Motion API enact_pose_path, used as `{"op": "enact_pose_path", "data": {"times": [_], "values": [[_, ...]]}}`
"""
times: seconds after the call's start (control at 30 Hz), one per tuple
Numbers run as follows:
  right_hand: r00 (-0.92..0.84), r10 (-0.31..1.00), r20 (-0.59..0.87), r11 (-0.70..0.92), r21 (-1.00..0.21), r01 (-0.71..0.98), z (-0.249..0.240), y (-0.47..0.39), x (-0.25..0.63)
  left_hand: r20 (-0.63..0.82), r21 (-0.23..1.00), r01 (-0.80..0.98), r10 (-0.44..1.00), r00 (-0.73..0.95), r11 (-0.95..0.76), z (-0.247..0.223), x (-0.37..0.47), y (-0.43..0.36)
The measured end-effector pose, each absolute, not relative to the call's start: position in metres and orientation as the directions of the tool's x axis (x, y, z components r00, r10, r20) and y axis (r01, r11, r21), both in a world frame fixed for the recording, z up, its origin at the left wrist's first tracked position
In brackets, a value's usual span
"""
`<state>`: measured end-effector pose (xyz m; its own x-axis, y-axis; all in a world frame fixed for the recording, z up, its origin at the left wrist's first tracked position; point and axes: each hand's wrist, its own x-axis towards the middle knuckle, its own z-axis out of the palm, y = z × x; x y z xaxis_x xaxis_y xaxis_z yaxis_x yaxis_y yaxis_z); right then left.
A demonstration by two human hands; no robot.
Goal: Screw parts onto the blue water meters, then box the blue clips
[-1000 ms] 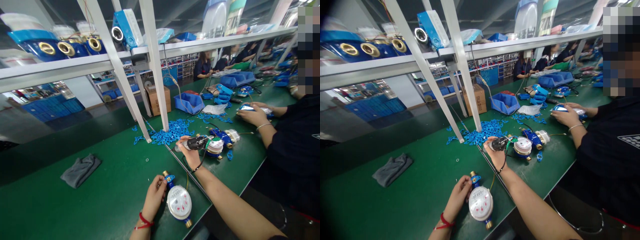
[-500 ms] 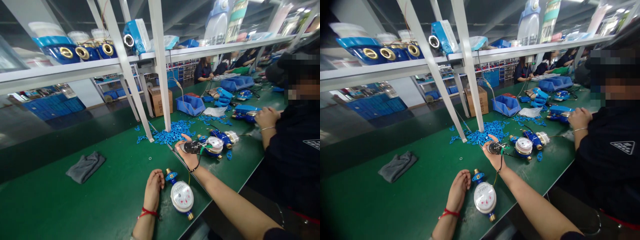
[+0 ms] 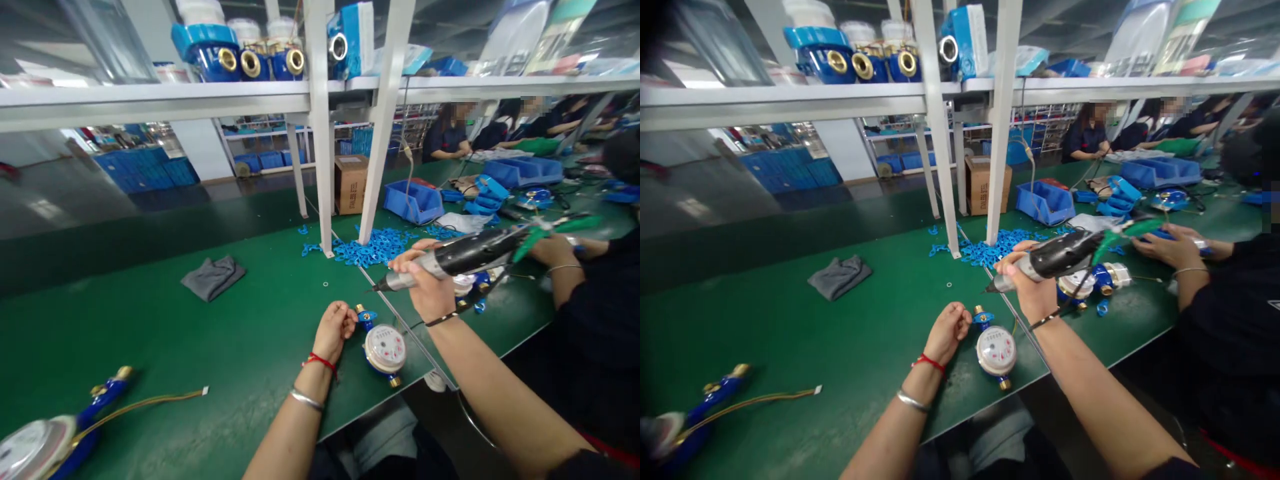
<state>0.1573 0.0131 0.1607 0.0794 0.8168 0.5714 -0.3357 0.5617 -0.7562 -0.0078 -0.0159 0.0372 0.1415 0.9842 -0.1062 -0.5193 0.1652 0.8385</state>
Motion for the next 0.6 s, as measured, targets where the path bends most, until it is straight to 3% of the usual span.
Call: {"op": "enact_pose_path", "data": {"times": [0.13,0.6], "values": [[0.037,0.764,0.644,0.601,-0.691,-0.402,0.170,-0.003,0.155,-0.096,0.822,-0.531,0.969,0.228,0.207,0.036,-0.008,-0.018],[-0.013,0.819,0.574,0.517,-0.747,-0.419,0.163,-0.007,0.155,-0.118,0.772,-0.563,0.936,0.331,0.296,0.038,-0.009,-0.018]]}}
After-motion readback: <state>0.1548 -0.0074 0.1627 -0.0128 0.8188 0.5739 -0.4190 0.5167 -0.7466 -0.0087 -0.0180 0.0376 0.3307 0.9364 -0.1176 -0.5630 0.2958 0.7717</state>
